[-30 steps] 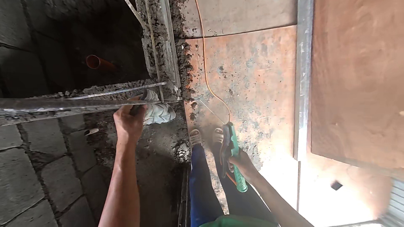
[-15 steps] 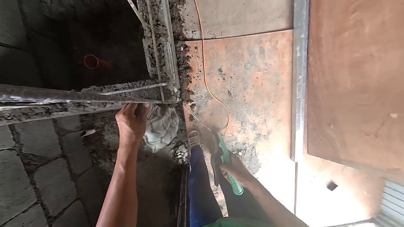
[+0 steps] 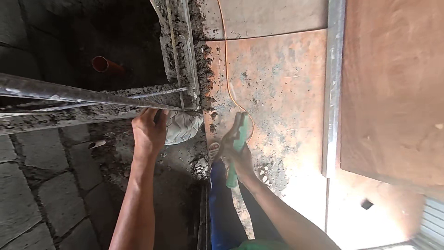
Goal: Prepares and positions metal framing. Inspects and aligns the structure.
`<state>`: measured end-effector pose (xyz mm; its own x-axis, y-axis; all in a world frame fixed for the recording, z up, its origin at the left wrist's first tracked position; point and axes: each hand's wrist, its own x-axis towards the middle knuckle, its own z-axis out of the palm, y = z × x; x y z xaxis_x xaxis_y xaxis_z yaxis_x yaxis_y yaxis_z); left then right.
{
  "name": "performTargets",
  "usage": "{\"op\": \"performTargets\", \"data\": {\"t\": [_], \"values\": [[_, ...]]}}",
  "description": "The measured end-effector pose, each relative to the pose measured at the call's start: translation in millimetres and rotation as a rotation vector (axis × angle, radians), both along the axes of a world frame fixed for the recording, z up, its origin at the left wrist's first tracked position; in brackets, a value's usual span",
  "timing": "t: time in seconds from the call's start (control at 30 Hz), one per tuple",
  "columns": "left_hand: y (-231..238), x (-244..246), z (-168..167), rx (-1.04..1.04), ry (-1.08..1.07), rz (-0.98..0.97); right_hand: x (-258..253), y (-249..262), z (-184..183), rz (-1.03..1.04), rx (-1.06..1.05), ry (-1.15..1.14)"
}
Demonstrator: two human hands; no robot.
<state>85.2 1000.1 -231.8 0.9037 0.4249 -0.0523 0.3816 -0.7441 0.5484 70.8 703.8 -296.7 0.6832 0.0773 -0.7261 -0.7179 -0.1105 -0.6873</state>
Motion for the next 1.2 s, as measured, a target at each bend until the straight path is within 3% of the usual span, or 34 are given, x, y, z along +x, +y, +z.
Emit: {"op": "performTargets", "data": {"t": [0.27,0.47,1.2], "values": [[2,-3,0,0.010,-0.012,-0.029,50,102,-58,0.112,-0.369,-0.111],[4,-2,-2,-0.011,-0.030,-0.030,58,149,-91,0.099,-0.339,-0.139],[7,-3,-9,-0.032,-0.086,-0.041,58,166,-100,0.086,-0.275,-0.178]]}}
